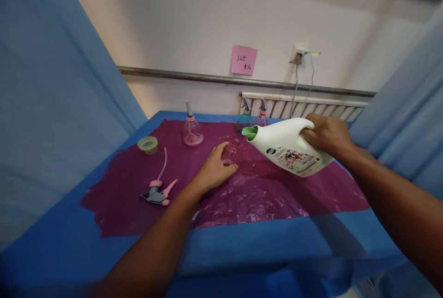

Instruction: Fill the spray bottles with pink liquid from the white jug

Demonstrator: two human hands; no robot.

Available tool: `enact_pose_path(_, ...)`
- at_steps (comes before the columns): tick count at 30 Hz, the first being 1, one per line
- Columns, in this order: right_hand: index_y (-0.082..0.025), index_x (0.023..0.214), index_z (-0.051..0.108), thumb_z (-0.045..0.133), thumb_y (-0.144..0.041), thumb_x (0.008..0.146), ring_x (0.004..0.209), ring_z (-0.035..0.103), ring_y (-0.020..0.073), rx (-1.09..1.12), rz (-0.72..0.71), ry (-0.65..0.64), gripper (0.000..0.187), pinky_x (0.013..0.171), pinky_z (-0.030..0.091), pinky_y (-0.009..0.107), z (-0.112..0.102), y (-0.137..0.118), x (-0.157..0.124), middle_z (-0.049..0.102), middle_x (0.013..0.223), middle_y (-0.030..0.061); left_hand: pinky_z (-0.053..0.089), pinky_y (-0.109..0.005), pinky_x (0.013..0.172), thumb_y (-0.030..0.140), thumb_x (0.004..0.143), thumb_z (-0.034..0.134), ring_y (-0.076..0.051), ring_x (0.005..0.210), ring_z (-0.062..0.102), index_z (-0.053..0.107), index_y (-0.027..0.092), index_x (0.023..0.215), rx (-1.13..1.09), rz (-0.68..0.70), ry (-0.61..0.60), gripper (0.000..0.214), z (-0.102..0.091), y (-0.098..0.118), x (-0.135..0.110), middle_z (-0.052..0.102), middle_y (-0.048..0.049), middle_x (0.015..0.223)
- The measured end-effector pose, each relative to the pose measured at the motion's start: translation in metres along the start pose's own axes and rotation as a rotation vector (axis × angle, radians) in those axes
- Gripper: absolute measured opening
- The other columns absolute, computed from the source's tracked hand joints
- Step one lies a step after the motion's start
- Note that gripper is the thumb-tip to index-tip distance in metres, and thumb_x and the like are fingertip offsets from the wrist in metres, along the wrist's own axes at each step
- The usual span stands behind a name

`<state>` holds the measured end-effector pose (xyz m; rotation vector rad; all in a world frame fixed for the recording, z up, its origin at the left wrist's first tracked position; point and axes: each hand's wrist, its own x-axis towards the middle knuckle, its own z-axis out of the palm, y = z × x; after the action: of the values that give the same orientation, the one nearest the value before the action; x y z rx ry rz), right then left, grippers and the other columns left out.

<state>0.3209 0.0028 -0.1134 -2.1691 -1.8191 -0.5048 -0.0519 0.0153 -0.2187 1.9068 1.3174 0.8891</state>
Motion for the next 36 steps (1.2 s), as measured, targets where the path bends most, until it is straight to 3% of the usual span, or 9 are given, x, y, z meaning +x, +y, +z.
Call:
enact_pose_path(5, -0.029, 0.112, 0.080, 0.052, -0.059, 0.095, 0.084, 0.070, 0.0295, -0.134, -0.046, -0.049, 0.045, 0.065, 0.032, 0.035, -0.004, -0.006, 0.003, 0.085, 0.104, 0.0120, 0.045, -0.050, 0.132, 0.032, 0.084, 0.081, -0.038, 0.155, 0.058, 0.049, 0.024, 0.168, 0.032, 0.015, -0.011, 0.090, 0.002, -0.001, 0.000, 0.059, -0.0177, 0.164)
enact_pose_path(19, -0.029, 0.117, 0.081, 0.053, -0.059, 0.095, 0.081, 0.067, 0.0286, -0.276, -0.050, -0.102, 0.046, 0.066, 0.031, 0.037, -0.021, -0.007, 0.016, 0.084, 0.104, 0.0123, 0.047, -0.053, 0.130, 0.031, 0.087, 0.078, -0.040, 0.153, 0.058, 0.050, 0.021, 0.166, 0.125, 0.068, -0.019, 0.085, 0.004, 0.001, -0.002, 0.062, -0.0190, 0.160)
enact_pose_path(36, -0.032, 0.099, 0.077, 0.064, -0.055, 0.091, 0.072, 0.059, 0.0270, -0.275, -0.140, -0.068, 0.028, 0.067, 0.029, 0.038, -0.042, -0.012, 0.022, 0.075, 0.087, 0.0090, 0.047, -0.052, 0.127, 0.030, 0.086, 0.079, -0.039, 0.150, 0.059, 0.050, 0.028, 0.166, 0.118, 0.072, -0.034, 0.085, 0.004, 0.004, -0.003, 0.064, -0.0160, 0.156)
